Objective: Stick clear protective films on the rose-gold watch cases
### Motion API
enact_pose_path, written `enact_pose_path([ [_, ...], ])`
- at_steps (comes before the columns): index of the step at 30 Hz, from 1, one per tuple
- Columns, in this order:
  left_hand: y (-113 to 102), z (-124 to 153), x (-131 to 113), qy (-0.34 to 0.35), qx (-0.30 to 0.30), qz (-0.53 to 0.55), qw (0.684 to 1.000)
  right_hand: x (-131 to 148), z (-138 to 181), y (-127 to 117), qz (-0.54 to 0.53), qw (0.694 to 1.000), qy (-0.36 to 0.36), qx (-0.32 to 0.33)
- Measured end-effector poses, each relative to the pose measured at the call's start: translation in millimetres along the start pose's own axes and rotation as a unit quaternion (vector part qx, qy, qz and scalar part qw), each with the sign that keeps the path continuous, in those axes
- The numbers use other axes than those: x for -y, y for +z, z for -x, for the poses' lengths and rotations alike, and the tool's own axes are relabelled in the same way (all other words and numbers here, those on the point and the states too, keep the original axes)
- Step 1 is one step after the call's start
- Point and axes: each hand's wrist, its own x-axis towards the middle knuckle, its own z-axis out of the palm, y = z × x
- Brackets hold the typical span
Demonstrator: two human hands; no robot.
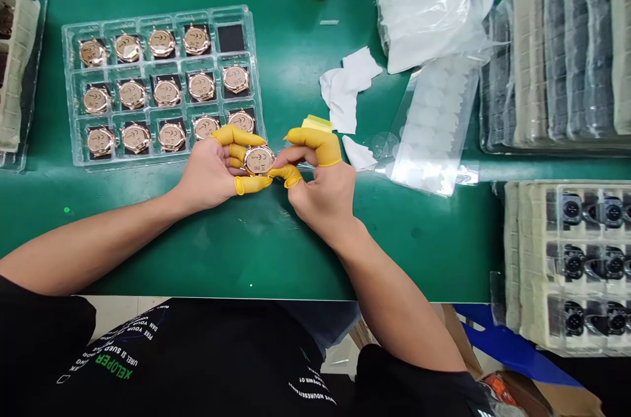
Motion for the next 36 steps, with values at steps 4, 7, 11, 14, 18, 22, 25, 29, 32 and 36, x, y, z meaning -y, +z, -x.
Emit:
enact_pose_path([
  [4, 1, 0, -2, -0.002, -0.006, 0.011, 1.0, -1, -3, 2, -0.015, 0.997, -0.073, -0.017],
  [7, 1, 0, -3, -0.006, -0.005, 0.02, 1.0, -4, -5, 6, -0.053, 0.993, -0.104, -0.034],
  [11, 1, -1, -2, -0.007, -0.006, 0.012, 1.0, -4, -12, 3, -0.134, 0.986, -0.079, -0.067],
  [14, 0, -1, -1, -0.005, -0.006, 0.002, 1.0, 5, -17, -18, -0.173, 0.985, 0.014, -0.026],
  [18, -2, -1, -3, -0.011, -0.006, -0.023, 1.0, 13, 1, -62, -0.156, 0.961, 0.2, 0.114],
  [22, -3, -1, -7, -0.002, -0.008, -0.054, 0.999, -6, 33, -87, -0.121, 0.94, 0.307, 0.08],
  [25, -3, -2, -10, -0.007, -0.013, -0.078, 0.997, -26, 40, -95, -0.05, 0.937, 0.346, 0.007],
  [29, -3, -2, -14, -0.012, -0.024, -0.095, 0.995, -34, 30, -100, 0.081, 0.925, 0.371, 0.026],
  [32, -3, -1, -15, -0.021, -0.024, -0.096, 0.995, -30, 28, -98, 0.111, 0.929, 0.352, 0.029],
  [36, -4, 0, -14, -0.023, -0.023, -0.102, 0.994, -27, 35, -93, 0.128, 0.935, 0.332, 0.004],
])
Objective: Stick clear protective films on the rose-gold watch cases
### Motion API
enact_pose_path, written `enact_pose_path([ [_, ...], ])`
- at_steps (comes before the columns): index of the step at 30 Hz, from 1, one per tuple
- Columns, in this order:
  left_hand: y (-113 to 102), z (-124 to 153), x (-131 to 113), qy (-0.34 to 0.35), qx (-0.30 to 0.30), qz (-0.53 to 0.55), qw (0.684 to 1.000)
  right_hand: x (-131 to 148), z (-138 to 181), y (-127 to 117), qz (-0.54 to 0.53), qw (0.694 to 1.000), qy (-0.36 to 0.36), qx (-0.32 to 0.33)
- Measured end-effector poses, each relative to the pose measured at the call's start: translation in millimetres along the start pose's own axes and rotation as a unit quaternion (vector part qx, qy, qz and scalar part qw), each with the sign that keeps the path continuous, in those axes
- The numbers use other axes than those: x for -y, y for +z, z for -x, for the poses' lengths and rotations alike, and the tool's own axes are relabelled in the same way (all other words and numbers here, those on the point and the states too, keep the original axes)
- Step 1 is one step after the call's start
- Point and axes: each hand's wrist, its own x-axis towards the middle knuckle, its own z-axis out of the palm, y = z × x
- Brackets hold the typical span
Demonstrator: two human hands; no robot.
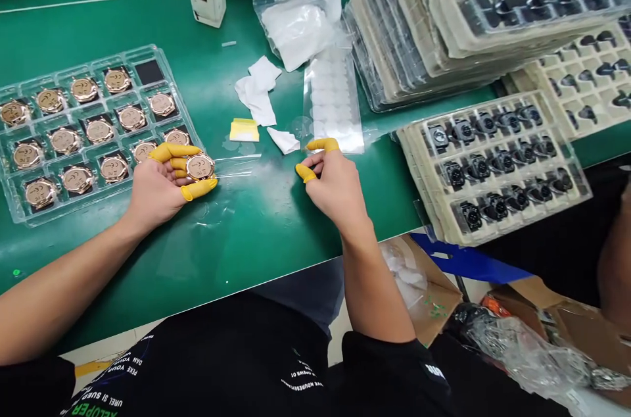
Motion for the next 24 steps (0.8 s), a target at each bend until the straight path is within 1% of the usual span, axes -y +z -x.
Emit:
enact_pose_path([
  [2, 0, 0, 0, 0.002, 0.001, -0.002, 1.0, -5, 0, 2, 0.002, 1.0, -0.008, -0.025],
  [4, 0, 0, 1, 0.002, 0.002, -0.001, 1.0, -11, -4, 3, -0.022, 0.999, -0.006, -0.038],
  [7, 0, 0, 1, 0.001, 0.004, 0.001, 1.0, -21, -12, 1, -0.12, 0.992, 0.022, -0.017],
  [9, 0, 0, 0, 0.0, 0.003, -0.001, 1.0, -27, -15, -2, -0.2, 0.979, 0.032, 0.008],
  [11, 0, -1, 0, 0.001, 0.003, -0.004, 1.0, -31, -13, -3, -0.254, 0.967, 0.027, 0.018],
  [13, 0, -1, 0, 0.001, 0.003, -0.005, 1.0, -34, -9, -3, -0.278, 0.961, 0.01, 0.008],
  [16, -1, 0, 1, 0.002, 0.004, -0.006, 1.0, -37, -3, 4, -0.281, 0.959, -0.01, -0.04],
  [19, -1, 0, 1, 0.007, 0.004, -0.006, 1.0, -37, 0, 13, -0.259, 0.961, -0.017, -0.092],
  [22, -2, 1, 2, 0.009, 0.004, -0.005, 1.0, -34, 1, 18, -0.205, 0.973, -0.034, -0.1],
  [24, -2, 0, 1, 0.004, 0.004, -0.006, 1.0, -28, 0, 18, -0.168, 0.977, -0.06, -0.112],
])
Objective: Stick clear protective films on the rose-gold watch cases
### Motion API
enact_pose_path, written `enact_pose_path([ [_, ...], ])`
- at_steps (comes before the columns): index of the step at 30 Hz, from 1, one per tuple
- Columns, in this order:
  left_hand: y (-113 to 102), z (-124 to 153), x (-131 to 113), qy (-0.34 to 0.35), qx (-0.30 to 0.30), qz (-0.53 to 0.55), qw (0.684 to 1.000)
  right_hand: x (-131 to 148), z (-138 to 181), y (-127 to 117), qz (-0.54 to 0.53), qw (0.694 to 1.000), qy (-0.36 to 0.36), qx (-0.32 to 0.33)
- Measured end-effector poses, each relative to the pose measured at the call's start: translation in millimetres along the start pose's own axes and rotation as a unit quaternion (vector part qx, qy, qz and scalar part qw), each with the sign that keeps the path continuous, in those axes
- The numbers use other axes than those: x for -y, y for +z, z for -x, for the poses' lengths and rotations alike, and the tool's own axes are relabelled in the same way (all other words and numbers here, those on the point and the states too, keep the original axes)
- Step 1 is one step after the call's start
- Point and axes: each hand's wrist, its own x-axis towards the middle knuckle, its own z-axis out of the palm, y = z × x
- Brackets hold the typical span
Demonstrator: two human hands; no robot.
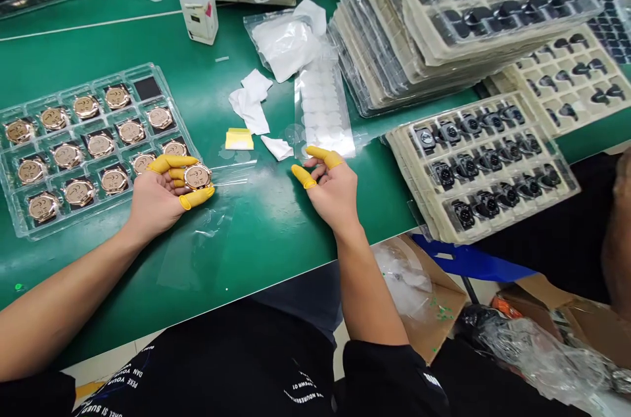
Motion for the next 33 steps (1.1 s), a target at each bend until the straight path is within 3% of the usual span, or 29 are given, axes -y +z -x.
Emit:
enact_pose_path([
  [3, 0, -1, 0, -0.005, 0.004, -0.005, 1.0, 14, -11, 5, 0.069, 0.994, -0.084, -0.014],
  [6, 1, -1, 0, -0.005, 0.006, 0.0, 1.0, 29, -28, 15, 0.197, 0.966, -0.166, 0.026],
  [10, 2, 0, 3, -0.006, 0.014, 0.008, 1.0, 40, -45, 28, 0.303, 0.934, -0.169, 0.087],
  [14, 3, 2, 5, -0.002, 0.019, 0.02, 1.0, 60, -50, 30, 0.235, 0.945, -0.215, 0.073],
  [20, 3, 1, 9, -0.005, 0.026, 0.07, 0.997, 96, -14, 65, 0.037, 0.937, -0.307, 0.161],
  [23, 3, 1, 8, -0.017, 0.034, 0.092, 0.995, 89, 2, 85, 0.048, 0.946, -0.298, 0.119],
  [26, 4, 1, 7, -0.035, 0.022, 0.099, 0.994, 79, 5, 89, 0.08, 0.959, -0.267, 0.057],
  [28, 4, 2, 6, -0.034, 0.019, 0.096, 0.995, 79, 5, 88, 0.05, 0.954, -0.293, 0.026],
  [31, 4, 2, 6, -0.024, 0.035, 0.103, 0.994, 80, 6, 89, 0.021, 0.928, -0.369, 0.052],
  [33, 4, 2, 7, -0.024, 0.04, 0.108, 0.993, 74, -1, 86, 0.083, 0.926, -0.363, 0.06],
])
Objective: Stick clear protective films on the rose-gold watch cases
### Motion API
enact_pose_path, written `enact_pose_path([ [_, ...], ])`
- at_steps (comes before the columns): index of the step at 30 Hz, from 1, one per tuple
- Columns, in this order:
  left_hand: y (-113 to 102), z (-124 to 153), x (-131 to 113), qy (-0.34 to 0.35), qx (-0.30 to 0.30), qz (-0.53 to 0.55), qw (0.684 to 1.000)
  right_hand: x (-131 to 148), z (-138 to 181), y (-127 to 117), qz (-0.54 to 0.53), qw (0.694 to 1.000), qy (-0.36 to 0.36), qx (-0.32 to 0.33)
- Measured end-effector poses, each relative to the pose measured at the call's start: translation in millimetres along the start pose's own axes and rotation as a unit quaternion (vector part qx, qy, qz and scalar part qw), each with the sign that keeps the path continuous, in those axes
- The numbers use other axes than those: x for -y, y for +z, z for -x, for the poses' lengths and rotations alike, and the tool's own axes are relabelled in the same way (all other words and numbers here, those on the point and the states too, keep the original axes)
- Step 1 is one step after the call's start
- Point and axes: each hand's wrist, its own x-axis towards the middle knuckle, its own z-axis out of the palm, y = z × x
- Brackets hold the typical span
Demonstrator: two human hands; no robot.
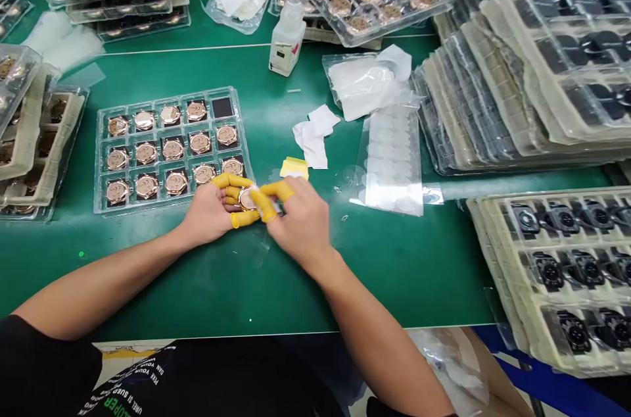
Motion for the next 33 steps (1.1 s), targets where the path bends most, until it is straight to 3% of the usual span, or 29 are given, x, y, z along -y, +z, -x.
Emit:
enact_pose_path([
  [3, 0, -1, 2, 0.008, -0.003, -0.013, 1.0, -33, -1, -13, 0.118, 0.989, 0.086, 0.028],
  [5, -1, -1, 5, 0.024, 0.006, -0.027, 0.999, -53, -3, -26, 0.139, 0.981, 0.138, 0.017],
  [7, -1, -1, 8, 0.044, 0.017, -0.049, 0.998, -60, -6, -34, 0.114, 0.978, 0.171, -0.042],
  [9, -2, 0, 11, 0.062, 0.026, -0.08, 0.994, -50, -8, -36, 0.016, 0.981, 0.186, -0.06],
  [12, -2, 1, 14, 0.095, 0.046, -0.11, 0.988, -19, -6, -27, -0.142, 0.973, 0.172, 0.064],
  [15, -2, 2, 16, 0.123, 0.061, -0.119, 0.983, 5, -4, -15, -0.181, 0.956, 0.171, 0.151],
  [20, -3, 2, 16, 0.131, 0.079, -0.165, 0.974, 4, -11, -11, -0.252, 0.89, 0.303, 0.227],
  [22, -4, 2, 14, 0.137, 0.079, -0.19, 0.969, -1, -14, -14, -0.269, 0.863, 0.331, 0.272],
  [24, -4, 2, 13, 0.133, 0.082, -0.214, 0.964, -3, -17, -19, -0.263, 0.856, 0.336, 0.292],
  [28, -2, 3, 11, 0.081, 0.075, -0.169, 0.979, -6, -35, -29, -0.226, 0.873, 0.343, 0.262],
  [31, 0, 2, 10, 0.051, 0.062, -0.126, 0.989, -8, -77, -17, -0.273, 0.89, 0.333, 0.149],
  [33, 0, 2, 10, 0.054, 0.062, -0.134, 0.988, -9, -113, 11, -0.288, 0.906, 0.303, 0.063],
])
